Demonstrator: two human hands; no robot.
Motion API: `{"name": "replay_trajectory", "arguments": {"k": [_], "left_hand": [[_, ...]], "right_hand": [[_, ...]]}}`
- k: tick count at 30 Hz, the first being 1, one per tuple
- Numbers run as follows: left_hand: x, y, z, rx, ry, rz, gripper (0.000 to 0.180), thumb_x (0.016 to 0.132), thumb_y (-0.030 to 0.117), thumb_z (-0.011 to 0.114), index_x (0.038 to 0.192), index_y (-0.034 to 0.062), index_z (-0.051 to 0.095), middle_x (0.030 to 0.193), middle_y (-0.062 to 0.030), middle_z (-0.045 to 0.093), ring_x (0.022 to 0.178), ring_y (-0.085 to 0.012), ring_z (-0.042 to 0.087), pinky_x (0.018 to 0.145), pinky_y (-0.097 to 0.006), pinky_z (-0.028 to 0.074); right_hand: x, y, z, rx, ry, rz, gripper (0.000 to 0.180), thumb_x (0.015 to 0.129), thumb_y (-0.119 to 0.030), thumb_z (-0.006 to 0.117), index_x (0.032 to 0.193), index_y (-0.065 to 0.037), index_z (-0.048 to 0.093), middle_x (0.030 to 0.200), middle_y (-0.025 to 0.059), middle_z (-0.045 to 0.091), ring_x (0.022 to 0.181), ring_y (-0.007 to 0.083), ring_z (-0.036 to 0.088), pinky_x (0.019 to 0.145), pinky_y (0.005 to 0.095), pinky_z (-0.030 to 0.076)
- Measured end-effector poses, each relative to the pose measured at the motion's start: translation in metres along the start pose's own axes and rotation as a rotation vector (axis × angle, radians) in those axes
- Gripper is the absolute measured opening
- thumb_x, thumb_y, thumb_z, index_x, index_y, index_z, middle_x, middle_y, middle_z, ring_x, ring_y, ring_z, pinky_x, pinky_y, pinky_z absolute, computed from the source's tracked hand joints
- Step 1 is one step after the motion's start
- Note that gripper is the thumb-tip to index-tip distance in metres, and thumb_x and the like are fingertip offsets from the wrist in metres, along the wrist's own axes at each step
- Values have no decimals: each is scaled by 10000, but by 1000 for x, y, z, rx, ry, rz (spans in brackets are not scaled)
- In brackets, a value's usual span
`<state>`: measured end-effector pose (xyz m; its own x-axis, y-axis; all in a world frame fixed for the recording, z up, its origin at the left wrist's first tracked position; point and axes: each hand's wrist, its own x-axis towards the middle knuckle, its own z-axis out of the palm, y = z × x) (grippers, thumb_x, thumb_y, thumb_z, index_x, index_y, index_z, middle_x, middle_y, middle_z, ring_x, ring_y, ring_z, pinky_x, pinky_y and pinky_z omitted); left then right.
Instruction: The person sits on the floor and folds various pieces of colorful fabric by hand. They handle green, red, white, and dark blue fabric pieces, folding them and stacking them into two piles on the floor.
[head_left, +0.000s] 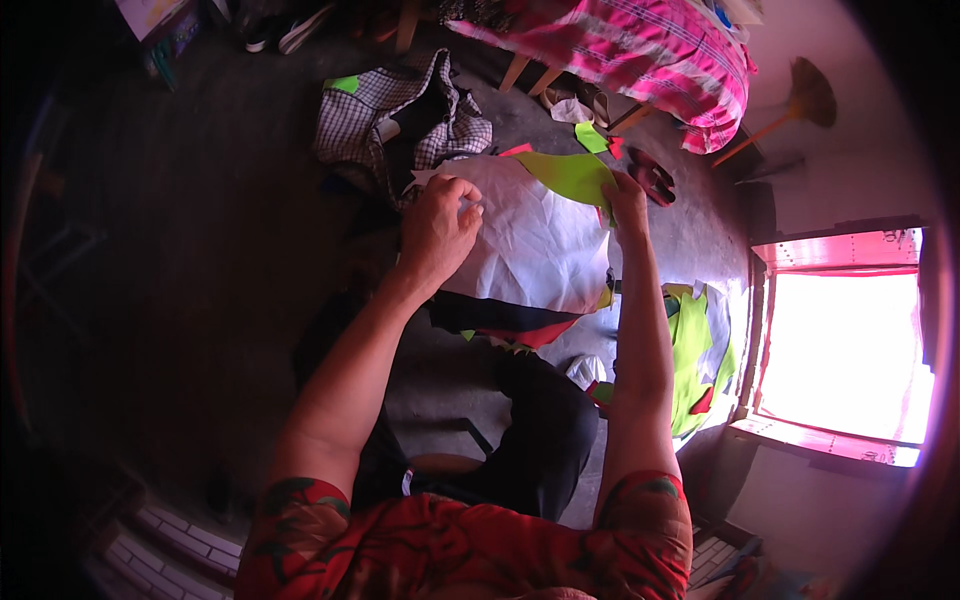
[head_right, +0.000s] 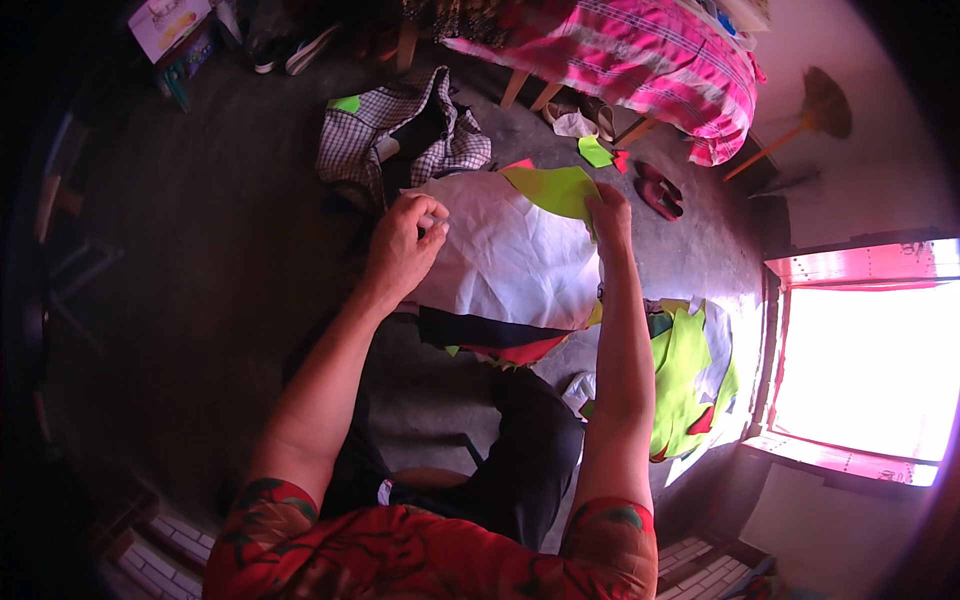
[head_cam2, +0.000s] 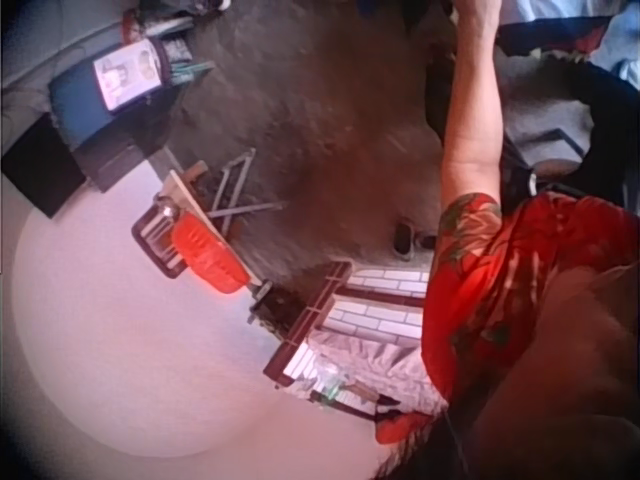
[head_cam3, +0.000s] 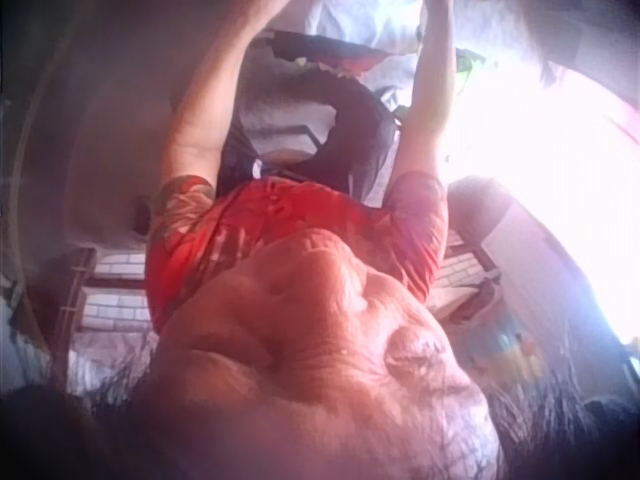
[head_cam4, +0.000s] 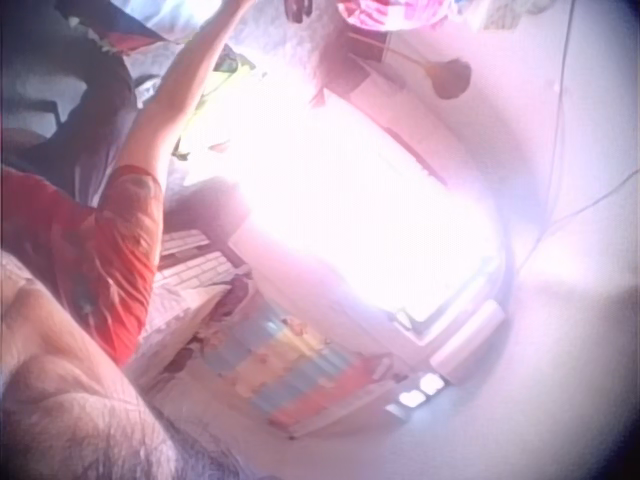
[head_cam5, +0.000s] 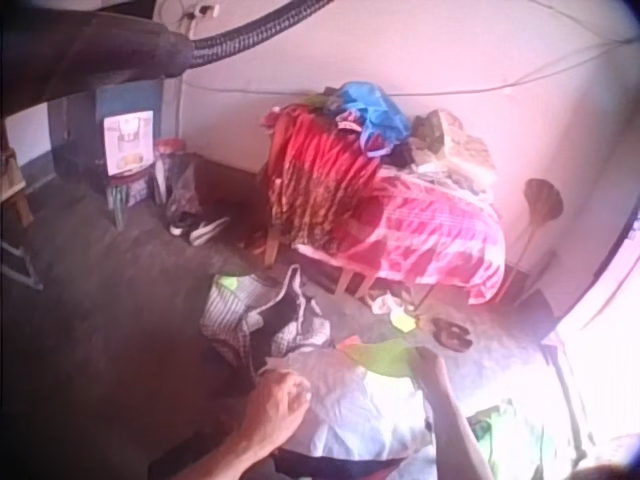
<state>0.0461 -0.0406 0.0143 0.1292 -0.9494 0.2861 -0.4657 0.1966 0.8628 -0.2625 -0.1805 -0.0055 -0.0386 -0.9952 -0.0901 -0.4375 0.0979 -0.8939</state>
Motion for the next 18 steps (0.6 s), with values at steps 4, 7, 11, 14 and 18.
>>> {"name": "replay_trajectory", "arguments": {"k": [4,7,11,14,18], "left_hand": [[-3,7,-2,63,-136,-79,119,761,101,644,849,55,579,915,-109,579,785,-276,603,694,-367,478],[-8,3,-1,101,-229,-83,135,776,154,632,857,55,589,891,-118,588,771,-260,616,677,-363,475],[-9,3,-1,84,-348,-122,129,778,166,627,842,58,600,882,-127,596,767,-275,615,675,-370,474],[-11,4,-7,105,-379,-139,128,774,163,629,837,54,604,872,-128,601,777,-279,613,677,-365,473],[-13,5,-3,80,-368,-104,126,773,150,627,843,48,601,862,-123,604,780,-279,609,679,-362,472]], "right_hand": [[19,-58,31,217,-12,-94,300,831,-47,550,1124,8,581,863,41,612,648,104,552,521,238,434],[22,-117,53,336,-90,-158,299,855,-56,547,1148,0,554,845,31,599,619,88,530,474,218,405],[15,-173,62,496,-196,-206,263,877,-55,534,1135,-10,540,857,31,592,587,79,507,433,205,379],[1,-177,56,515,-263,-203,283,880,-62,534,1158,-10,531,870,32,596,586,78,507,432,205,380],[8,-113,25,220,-187,-123,324,855,-56,547,1177,-20,543,874,25,602,599,73,517,472,214,398]]}}
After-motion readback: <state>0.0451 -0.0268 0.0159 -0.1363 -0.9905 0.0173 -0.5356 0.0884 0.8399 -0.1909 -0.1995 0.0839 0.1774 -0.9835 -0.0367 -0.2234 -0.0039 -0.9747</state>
